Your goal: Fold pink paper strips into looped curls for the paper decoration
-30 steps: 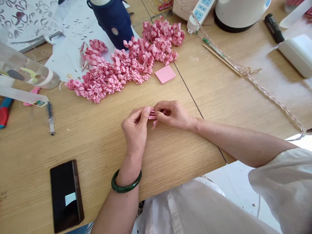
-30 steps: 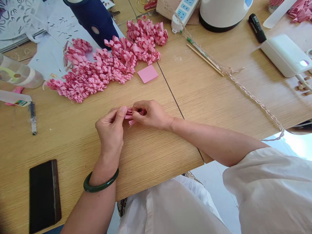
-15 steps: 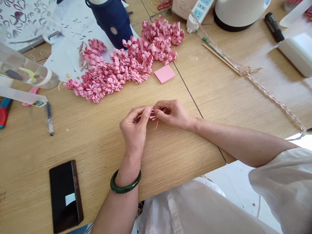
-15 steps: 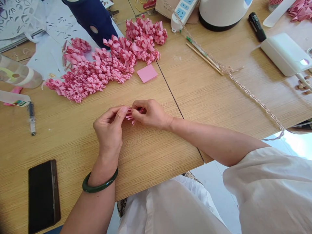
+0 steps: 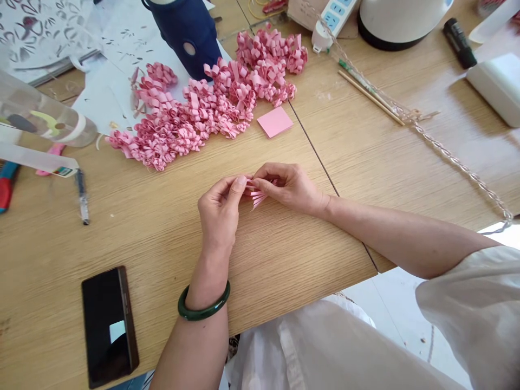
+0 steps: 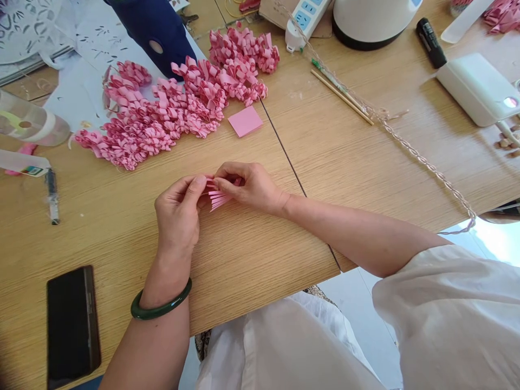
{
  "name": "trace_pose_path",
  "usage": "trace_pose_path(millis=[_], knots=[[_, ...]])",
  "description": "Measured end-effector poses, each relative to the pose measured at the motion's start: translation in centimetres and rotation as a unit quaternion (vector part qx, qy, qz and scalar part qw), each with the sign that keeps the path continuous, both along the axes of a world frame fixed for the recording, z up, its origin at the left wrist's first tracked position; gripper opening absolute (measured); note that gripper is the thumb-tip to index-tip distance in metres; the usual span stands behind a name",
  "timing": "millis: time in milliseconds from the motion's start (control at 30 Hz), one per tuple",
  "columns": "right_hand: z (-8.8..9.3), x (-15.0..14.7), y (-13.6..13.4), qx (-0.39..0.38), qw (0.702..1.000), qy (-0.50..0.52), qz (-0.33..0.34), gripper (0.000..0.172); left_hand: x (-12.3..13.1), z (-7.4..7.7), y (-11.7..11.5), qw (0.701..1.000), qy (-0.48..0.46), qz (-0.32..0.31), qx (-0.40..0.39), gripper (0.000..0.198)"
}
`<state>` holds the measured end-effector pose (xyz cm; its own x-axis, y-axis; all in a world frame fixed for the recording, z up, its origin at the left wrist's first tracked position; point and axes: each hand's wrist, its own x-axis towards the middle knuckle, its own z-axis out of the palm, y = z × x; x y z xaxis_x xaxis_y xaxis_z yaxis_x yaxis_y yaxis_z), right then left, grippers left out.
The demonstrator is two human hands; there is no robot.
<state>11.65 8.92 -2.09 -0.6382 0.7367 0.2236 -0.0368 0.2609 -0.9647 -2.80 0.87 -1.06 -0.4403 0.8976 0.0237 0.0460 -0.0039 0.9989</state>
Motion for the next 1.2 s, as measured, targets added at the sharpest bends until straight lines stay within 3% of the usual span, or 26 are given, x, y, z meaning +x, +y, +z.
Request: trace_pose_path(millis=[167,600,1200], knots=[[-0.03,-0.05,0.13,0.000,1.000,-0.004,-0.002,0.028,-0.38,0.43,-0.03,0.999,-0.033,-0.031,-0.019,0.022],[0.00,0.01,0.11,0.006,1.000,-0.011,-0.003,0.024,-0.26,0.00,0.04,0.999,-0.030,-0.015,-0.006,0.014],[0.09,0.07,0.15,0.008,1.000,-0.022,0.005,0.024,0.13,-0.27,0.04,0.990,0.123,0.043,0.048,0.009]])
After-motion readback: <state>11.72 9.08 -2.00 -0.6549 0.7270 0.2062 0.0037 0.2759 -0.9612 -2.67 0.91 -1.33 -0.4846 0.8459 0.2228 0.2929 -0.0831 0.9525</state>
